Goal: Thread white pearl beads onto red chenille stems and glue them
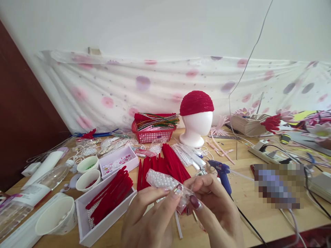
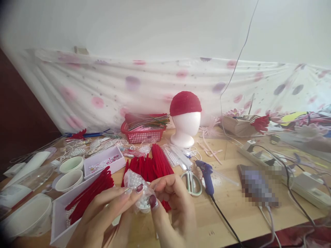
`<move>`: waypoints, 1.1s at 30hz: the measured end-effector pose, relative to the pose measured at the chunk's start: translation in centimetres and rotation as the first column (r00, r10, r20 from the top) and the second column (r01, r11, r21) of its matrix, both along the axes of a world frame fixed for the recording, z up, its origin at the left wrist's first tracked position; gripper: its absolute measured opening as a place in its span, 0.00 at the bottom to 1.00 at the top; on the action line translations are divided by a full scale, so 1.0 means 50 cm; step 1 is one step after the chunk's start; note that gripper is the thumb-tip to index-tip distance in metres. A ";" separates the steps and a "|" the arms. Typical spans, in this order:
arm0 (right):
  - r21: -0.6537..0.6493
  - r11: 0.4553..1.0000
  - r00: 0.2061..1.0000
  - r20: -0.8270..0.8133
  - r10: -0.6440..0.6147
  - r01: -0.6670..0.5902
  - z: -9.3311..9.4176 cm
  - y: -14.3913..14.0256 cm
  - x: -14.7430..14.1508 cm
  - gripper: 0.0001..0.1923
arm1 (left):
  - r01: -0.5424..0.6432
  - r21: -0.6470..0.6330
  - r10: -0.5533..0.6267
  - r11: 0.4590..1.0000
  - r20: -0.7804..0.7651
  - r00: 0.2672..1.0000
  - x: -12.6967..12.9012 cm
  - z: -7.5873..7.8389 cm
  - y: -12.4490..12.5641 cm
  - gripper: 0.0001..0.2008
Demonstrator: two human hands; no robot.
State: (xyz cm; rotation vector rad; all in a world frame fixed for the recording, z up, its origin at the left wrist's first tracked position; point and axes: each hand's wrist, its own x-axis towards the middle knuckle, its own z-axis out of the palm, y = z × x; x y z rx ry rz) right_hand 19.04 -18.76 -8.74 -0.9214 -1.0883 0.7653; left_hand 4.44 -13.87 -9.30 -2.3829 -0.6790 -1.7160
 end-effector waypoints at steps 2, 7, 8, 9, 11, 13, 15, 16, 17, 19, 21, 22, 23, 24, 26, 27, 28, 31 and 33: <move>0.001 1.000 1.000 -0.016 -0.003 0.003 0.002 0.001 -0.002 0.04 | -0.009 -0.022 0.010 1.000 0.027 1.000 -0.002 0.004 -0.003 0.15; -0.014 0.999 0.994 0.106 0.032 -0.031 0.006 0.001 0.001 0.10 | -0.016 -0.033 0.019 0.999 0.085 0.996 0.007 -0.001 -0.005 0.10; -0.018 0.999 0.987 0.152 0.042 -0.040 0.006 0.001 0.003 0.12 | -0.020 -0.021 0.023 1.000 0.129 0.991 0.013 -0.006 -0.005 0.09; -0.022 0.999 0.982 0.185 0.046 -0.043 0.006 0.000 0.004 0.14 | -0.026 -0.012 0.028 1.000 0.181 0.983 0.019 -0.011 -0.005 0.08; -0.036 0.998 0.978 0.201 0.061 -0.055 0.005 -0.001 0.007 0.15 | -0.018 -0.019 0.022 1.000 0.263 0.965 0.030 -0.021 -0.005 0.08; -0.051 0.996 0.985 0.152 0.078 -0.071 0.004 -0.003 0.007 0.14 | 0.005 -0.051 0.010 0.999 0.302 0.953 0.036 -0.028 -0.007 0.08; -0.052 0.994 0.992 0.080 0.096 -0.092 0.003 -0.005 0.004 0.13 | 0.024 -0.086 0.004 0.996 0.312 0.950 0.035 -0.029 -0.010 0.11; -0.048 0.994 0.994 0.045 0.102 -0.100 0.002 -0.006 0.003 0.13 | 0.027 -0.096 0.004 0.995 0.311 0.950 0.031 -0.028 -0.012 0.13; -0.046 0.993 0.994 0.013 0.105 -0.104 0.002 -0.006 0.002 0.13 | 0.030 -0.103 0.003 0.994 0.303 0.953 0.025 -0.026 -0.013 0.17; -0.049 0.993 0.993 -0.041 0.107 -0.109 -0.001 -0.005 -0.001 0.12 | 0.052 -0.119 -0.023 0.991 0.237 0.971 0.013 -0.020 -0.015 0.22; -0.052 0.994 0.992 -0.077 0.097 -0.101 -0.004 -0.001 -0.004 0.11 | 0.079 -0.141 -0.058 0.987 0.148 0.987 0.003 -0.016 -0.015 0.23; -0.050 0.994 0.991 -0.091 0.094 -0.098 -0.006 0.001 -0.006 0.11 | 0.082 -0.157 -0.063 0.984 0.123 0.990 0.002 -0.015 -0.014 0.22; -0.044 0.994 0.990 -0.103 0.094 -0.099 -0.007 0.004 -0.008 0.10 | 0.079 -0.171 -0.058 0.982 0.127 0.990 0.003 -0.015 -0.013 0.21; -0.034 0.994 0.989 -0.118 0.095 -0.099 -0.008 0.007 -0.011 0.10 | 0.070 -0.180 -0.041 0.981 0.164 0.986 0.006 -0.016 -0.011 0.20; -0.011 0.996 0.983 -0.162 0.088 -0.091 -0.009 0.012 -0.019 0.08 | 0.056 -0.177 -0.005 0.983 0.279 0.960 0.016 -0.019 -0.007 0.19; 0.001 0.997 0.979 -0.185 0.080 -0.081 -0.009 0.015 -0.023 0.07 | 0.062 -0.171 -0.003 0.983 0.325 0.946 0.022 -0.021 -0.004 0.18; 0.011 0.998 0.977 -0.205 0.066 -0.065 -0.009 0.017 -0.027 0.07 | 0.074 -0.165 -0.011 0.983 0.353 0.936 0.026 -0.022 -0.002 0.18; 0.013 1.000 0.975 -0.220 0.026 -0.024 -0.008 0.020 -0.036 0.07 | 0.106 -0.158 -0.044 0.982 0.355 0.934 0.037 -0.022 0.003 0.18; 0.003 1.000 0.978 -0.206 0.013 -0.013 -0.008 0.021 -0.037 0.07 | 0.107 -0.153 -0.037 0.982 0.402 0.915 0.043 -0.018 0.004 0.17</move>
